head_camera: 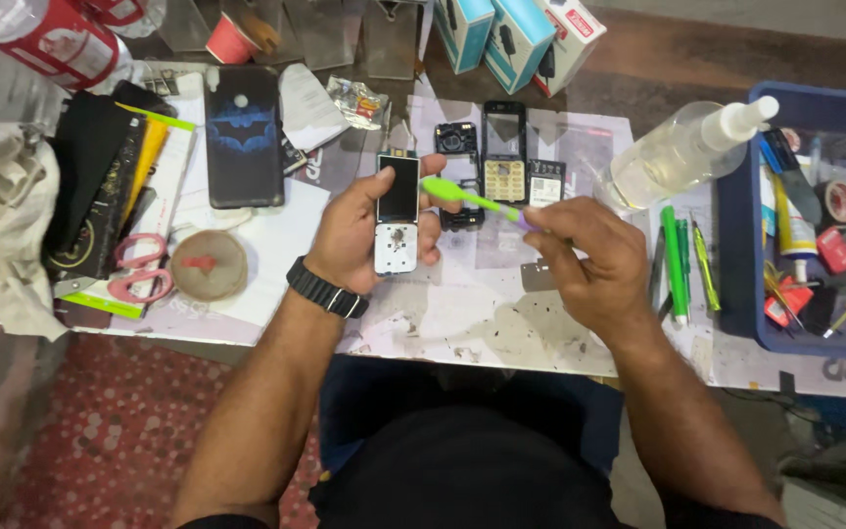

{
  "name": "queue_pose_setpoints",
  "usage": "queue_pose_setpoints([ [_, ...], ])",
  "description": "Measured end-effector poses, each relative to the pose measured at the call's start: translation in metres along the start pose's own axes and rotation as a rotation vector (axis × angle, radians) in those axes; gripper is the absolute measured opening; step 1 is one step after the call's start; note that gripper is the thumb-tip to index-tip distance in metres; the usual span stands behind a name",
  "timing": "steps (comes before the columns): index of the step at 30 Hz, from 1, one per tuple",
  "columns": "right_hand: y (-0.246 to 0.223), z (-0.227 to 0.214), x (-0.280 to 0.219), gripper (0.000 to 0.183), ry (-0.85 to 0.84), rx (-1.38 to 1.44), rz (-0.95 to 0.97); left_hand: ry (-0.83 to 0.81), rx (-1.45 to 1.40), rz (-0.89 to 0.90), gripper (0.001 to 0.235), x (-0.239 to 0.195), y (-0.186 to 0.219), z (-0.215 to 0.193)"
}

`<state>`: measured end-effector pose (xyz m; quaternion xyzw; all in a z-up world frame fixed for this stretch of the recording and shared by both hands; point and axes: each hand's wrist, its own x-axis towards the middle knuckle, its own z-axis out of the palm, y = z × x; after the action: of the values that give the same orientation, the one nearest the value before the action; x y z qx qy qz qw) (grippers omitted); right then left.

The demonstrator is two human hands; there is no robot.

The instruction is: The person cleans a disassembled mobile phone motherboard using a green toothbrush and a spray bottle. They repeatedly scrub the board, spray it with liquid, and continue scrubbing different areas of the circuit board.

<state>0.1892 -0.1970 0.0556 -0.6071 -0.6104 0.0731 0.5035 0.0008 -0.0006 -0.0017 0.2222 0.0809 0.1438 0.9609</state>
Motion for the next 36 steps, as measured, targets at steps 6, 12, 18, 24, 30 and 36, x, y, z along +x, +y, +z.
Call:
queue_pose_setpoints([
  [6,-0.011,-0.002,0.011,0.026,-0.113,-0.441,-0.250,-0.172,0.034,-0.107,0.089,-0.004,0.002,0.002],
  [12,-0.015,-0.005,0.018,0.020,-0.117,-0.424,-0.308,-0.279,0.100,-0.105,0.100,-0.005,0.005,0.001],
  [18,-0.035,-0.010,0.009,0.019,-0.130,-0.490,-0.275,-0.243,0.060,-0.070,0.095,-0.003,0.004,0.000],
  [24,-0.047,0.033,-0.022,0.021,-0.039,-0.425,-0.129,-0.149,0.175,0.154,0.091,-0.005,0.000,0.003],
  [30,-0.034,0.049,-0.032,0.023,-0.010,-0.347,-0.133,-0.143,0.131,0.222,0.087,-0.004,-0.001,0.006],
  [36,-0.034,0.043,-0.033,0.022,0.012,-0.371,-0.138,-0.171,0.132,0.230,0.087,-0.002,-0.001,0.004],
])
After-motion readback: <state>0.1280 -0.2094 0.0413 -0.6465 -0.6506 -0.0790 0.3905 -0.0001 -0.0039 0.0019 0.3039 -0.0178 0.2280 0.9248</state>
